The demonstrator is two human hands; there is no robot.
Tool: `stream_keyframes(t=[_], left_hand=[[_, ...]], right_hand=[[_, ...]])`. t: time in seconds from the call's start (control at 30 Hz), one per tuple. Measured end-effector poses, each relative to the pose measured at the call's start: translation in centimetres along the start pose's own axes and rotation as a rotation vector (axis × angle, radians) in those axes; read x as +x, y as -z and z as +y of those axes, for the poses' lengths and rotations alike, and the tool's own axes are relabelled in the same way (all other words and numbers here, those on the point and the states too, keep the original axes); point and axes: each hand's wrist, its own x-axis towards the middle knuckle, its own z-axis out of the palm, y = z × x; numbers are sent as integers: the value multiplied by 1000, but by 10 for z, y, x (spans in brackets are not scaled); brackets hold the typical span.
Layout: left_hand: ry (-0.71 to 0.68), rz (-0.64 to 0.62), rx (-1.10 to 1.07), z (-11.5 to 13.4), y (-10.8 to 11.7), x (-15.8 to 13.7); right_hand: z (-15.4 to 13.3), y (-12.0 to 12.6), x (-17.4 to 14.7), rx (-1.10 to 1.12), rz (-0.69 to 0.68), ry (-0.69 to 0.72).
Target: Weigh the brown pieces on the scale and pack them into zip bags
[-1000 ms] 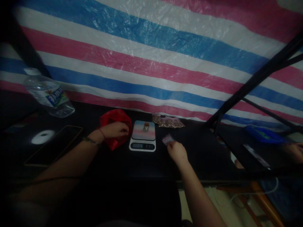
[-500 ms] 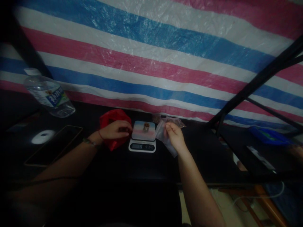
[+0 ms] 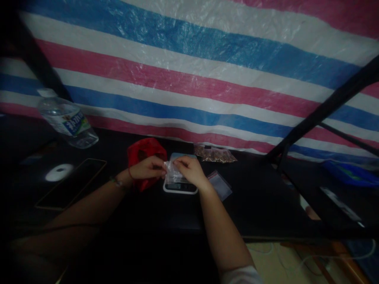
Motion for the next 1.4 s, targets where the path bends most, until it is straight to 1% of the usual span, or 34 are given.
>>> stream_keyframes(t=[0.1, 0.13, 0.17, 0.2, 0.27, 0.3, 0.33, 0.37, 0.4, 0.43, 0.5, 0.57, 0.63, 0.7, 0.8, 0.9, 1.0, 1.07, 1.17, 1.3, 1.4], left_hand=[[21, -22, -16, -2, -2, -1], [26, -15, -32, -2, -2, -1], [26, 11, -50, -1, -2, -1], [14, 63, -66, -1, -2, -1], [-43, 241, -61, 0, -3, 0], [-83, 348, -28, 0, -4, 0], [-121, 449, 26, 1, -4, 1], [-151, 528, 97, 1, -5, 1], [-172, 582, 175, 1, -7, 2], [-187, 607, 252, 1, -8, 2], [-213, 597, 366, 1, -12, 3], [-247, 561, 421, 1, -14, 4], [-276, 522, 458, 0, -15, 5], [-288, 475, 508, -2, -15, 5], [-280, 436, 589, -3, -13, 6], [-266, 433, 625, -3, -12, 6], [-290, 414, 622, 0, -12, 5], [-320, 399, 625, 2, -13, 5], [-346, 407, 672, 4, -16, 5], [-327, 472, 736, 3, -21, 5], [-307, 511, 741, 3, -23, 5]], right_hand=[[4, -5, -7, -14, 0, 21], [4, -7, -9, -42, 44, 56], [5, -8, -10, -84, 129, 103], [5, -8, -12, -136, 249, 157], [3, -9, -15, -248, 522, 264], [2, -9, -16, -293, 617, 306], [1, -9, -18, -320, 663, 339], [0, -11, -19, -329, 658, 362], [-1, -13, -19, -324, 617, 374], [-2, -16, -19, -308, 556, 375], [-3, -24, -19, -260, 428, 344], [-3, -32, -18, -210, 329, 281], [-1, -36, -17, -159, 269, 205], [0, -37, -16, -103, 241, 136], [4, -36, -14, 20, 226, 51], [7, -35, -13, 159, 195, -25], [7, -34, -13, 216, 177, -66], [4, -33, -14, 154, 207, -40], [-1, -34, -15, -53, 271, 53], [-8, -39, -17, -243, 343, 164], [-11, -44, -20, -310, 387, 193]])
